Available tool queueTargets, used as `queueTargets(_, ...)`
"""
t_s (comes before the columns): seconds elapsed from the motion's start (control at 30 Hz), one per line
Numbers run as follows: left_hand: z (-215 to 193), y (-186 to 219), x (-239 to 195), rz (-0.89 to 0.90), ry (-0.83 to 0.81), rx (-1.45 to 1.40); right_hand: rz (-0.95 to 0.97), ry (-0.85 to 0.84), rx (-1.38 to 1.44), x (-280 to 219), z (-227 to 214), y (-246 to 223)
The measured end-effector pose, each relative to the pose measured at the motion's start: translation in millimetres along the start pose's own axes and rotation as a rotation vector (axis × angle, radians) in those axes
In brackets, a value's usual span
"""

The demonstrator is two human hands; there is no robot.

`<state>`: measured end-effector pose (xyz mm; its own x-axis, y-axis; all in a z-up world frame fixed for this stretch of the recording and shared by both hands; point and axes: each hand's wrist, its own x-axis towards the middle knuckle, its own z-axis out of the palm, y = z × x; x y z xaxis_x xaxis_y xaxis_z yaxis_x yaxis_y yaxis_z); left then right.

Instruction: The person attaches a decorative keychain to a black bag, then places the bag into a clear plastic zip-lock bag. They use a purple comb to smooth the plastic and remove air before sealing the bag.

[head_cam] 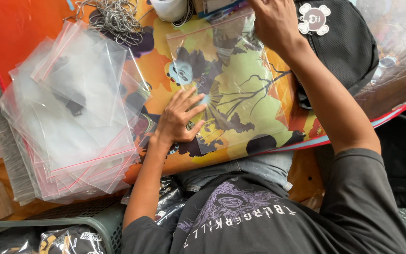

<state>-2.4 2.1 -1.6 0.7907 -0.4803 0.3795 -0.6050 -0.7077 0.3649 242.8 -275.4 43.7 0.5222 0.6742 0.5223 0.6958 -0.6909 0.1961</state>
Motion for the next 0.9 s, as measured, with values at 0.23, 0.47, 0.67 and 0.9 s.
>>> queueTargets(0.23, 4, 7, 6, 0.039, 0.105, -0.078, -0.092, -0.161, 0.195, -53, -52, -15)
queueTargets(0.47, -17, 43, 21, -0.366, 0.245, -0.710, 0.144, -0.828, 0.476, -78, -143, -39)
queueTargets(0.67, -46, 60, 44, -1.023, 0.299, -1.321, 0.159, -0.884, 1.370, -88, -187, -42)
queueTargets(0.9, 1, 28, 31, -1.436, 0.288, -1.654, 0.609, -0.437, 1.579, -87, -170, -78)
